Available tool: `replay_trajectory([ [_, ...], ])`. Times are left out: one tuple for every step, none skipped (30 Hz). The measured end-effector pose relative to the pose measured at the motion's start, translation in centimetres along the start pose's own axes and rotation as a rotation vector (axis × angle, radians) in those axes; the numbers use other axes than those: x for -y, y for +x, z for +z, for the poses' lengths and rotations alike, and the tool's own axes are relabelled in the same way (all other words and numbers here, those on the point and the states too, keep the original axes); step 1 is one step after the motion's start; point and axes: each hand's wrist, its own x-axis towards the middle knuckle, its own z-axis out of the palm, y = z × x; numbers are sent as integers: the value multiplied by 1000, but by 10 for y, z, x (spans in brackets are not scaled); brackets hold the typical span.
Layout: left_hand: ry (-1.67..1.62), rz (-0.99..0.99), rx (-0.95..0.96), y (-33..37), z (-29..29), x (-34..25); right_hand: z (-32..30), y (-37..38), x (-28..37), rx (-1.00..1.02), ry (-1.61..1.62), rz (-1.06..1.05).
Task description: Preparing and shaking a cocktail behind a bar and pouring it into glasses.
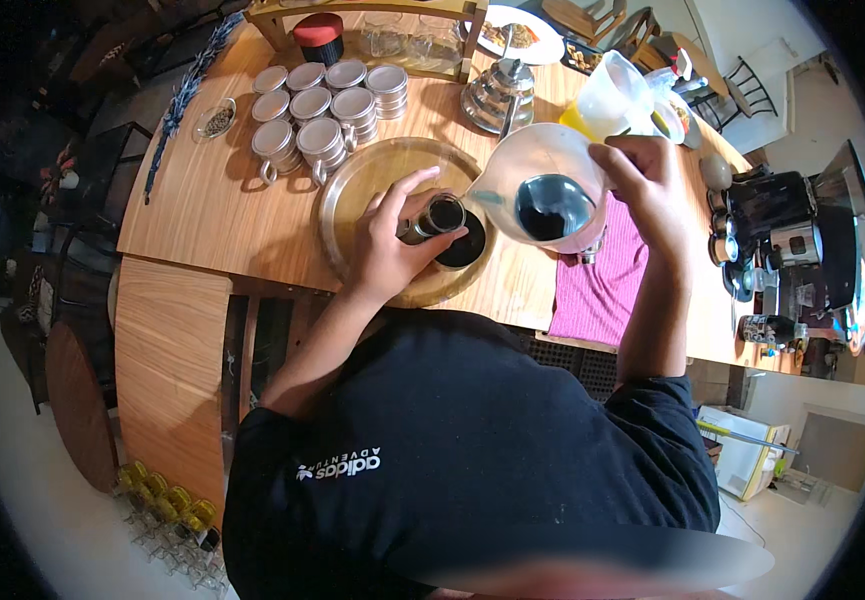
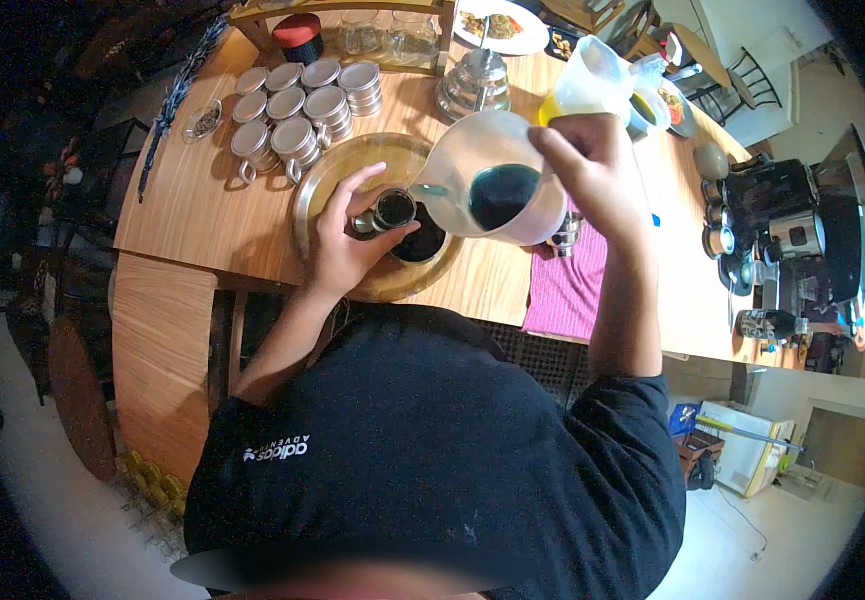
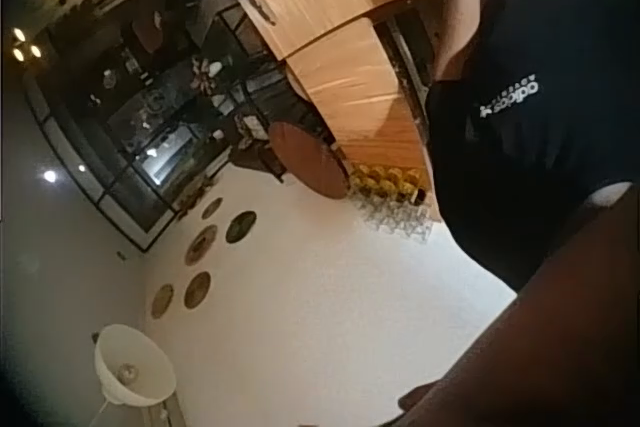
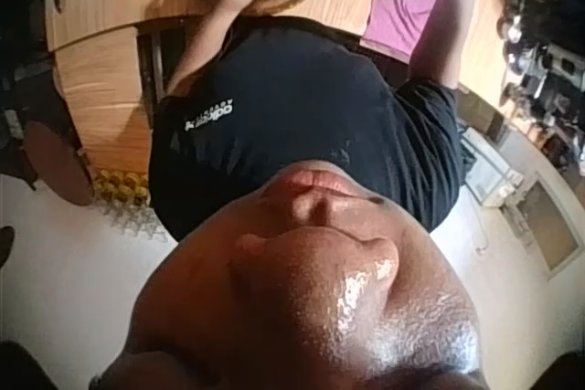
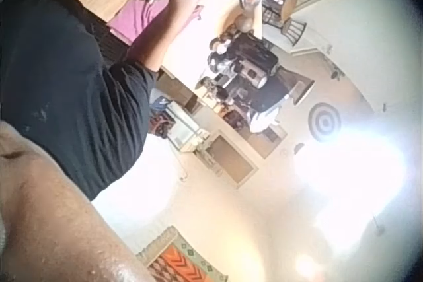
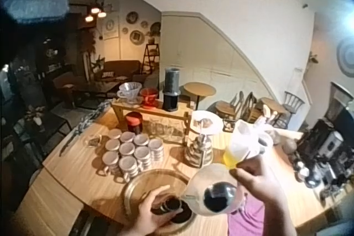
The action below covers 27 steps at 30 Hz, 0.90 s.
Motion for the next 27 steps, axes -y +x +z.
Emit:
replay_trajectory([
  [-46, -23, -5, 0, -1, 1, 5, -5, -4, -167, 110, 94],
  [-41, -25, -1, 0, -4, 1, 13, -9, -11, -334, 221, 188],
  [109, 74, 29, 4, -9, -2, -2, -10, -29, -180, 253, 234],
  [258, 174, 60, 8, -15, -6, -4, -14, -44, -184, 257, 239],
  [296, 232, 83, 12, -19, -8, -3, -19, -57, -276, 379, 315],
  [301, 232, 88, 14, -23, -9, 1, -23, -70, -366, 499, 391],
  [352, 266, 126, 15, -26, -10, 9, -30, -86, -502, 591, 367],
  [402, 298, 165, 17, -28, -10, 13, -35, -94, -512, 669, 353],
  [405, 298, 172, 19, -30, -10, 18, -40, -100, -515, 738, 304],
  [435, 323, 202, 21, -32, -10, 23, -43, -104, -519, 808, 254],
  [464, 348, 235, 22, -33, -10, 22, -44, -112, -407, 854, 172],
  [466, 348, 245, 24, -34, -9, 30, -42, -119, -441, 910, 152],
  [529, 397, 289, 27, -35, -8, 38, -42, -124, -478, 907, 133],
  [592, 445, 335, 28, -35, -8, 45, -42, -126, -517, 903, 115],
  [606, 460, 361, 31, -36, -12, 50, -42, -128, -538, 874, 125],
  [608, 461, 372, 33, -36, -14, 53, -43, -136, -512, 851, 63],
  [662, 489, 389, 35, -36, -15, 56, -43, -134, -522, 848, 88],
  [714, 518, 407, 37, -36, -17, 58, -44, -130, -532, 844, 111],
  [717, 517, 413, 39, -37, -19, 59, -45, -128, -534, 849, 115],
  [766, 578, 415, 41, -36, -22, 60, -47, -127, -538, 850, 116],
  [815, 639, 416, 43, -35, -23, 60, -49, -127, -543, 851, 116],
  [816, 640, 421, 46, -33, -22, 59, -49, -126, -545, 854, 118],
  [857, 740, 392, 48, -32, -21, 58, -50, -126, -557, 838, 111],
  [896, 839, 362, 49, -31, -20, 57, -50, -124, -568, 822, 104],
  [898, 838, 364, 49, -31, -21, 56, -51, -119, -574, 858, 104],
  [923, 873, 366, 50, -32, -23, 53, -53, -118, -574, 860, 104],
  [948, 907, 367, 52, -32, -25, 48, -57, -119, -534, 820, 108],
])
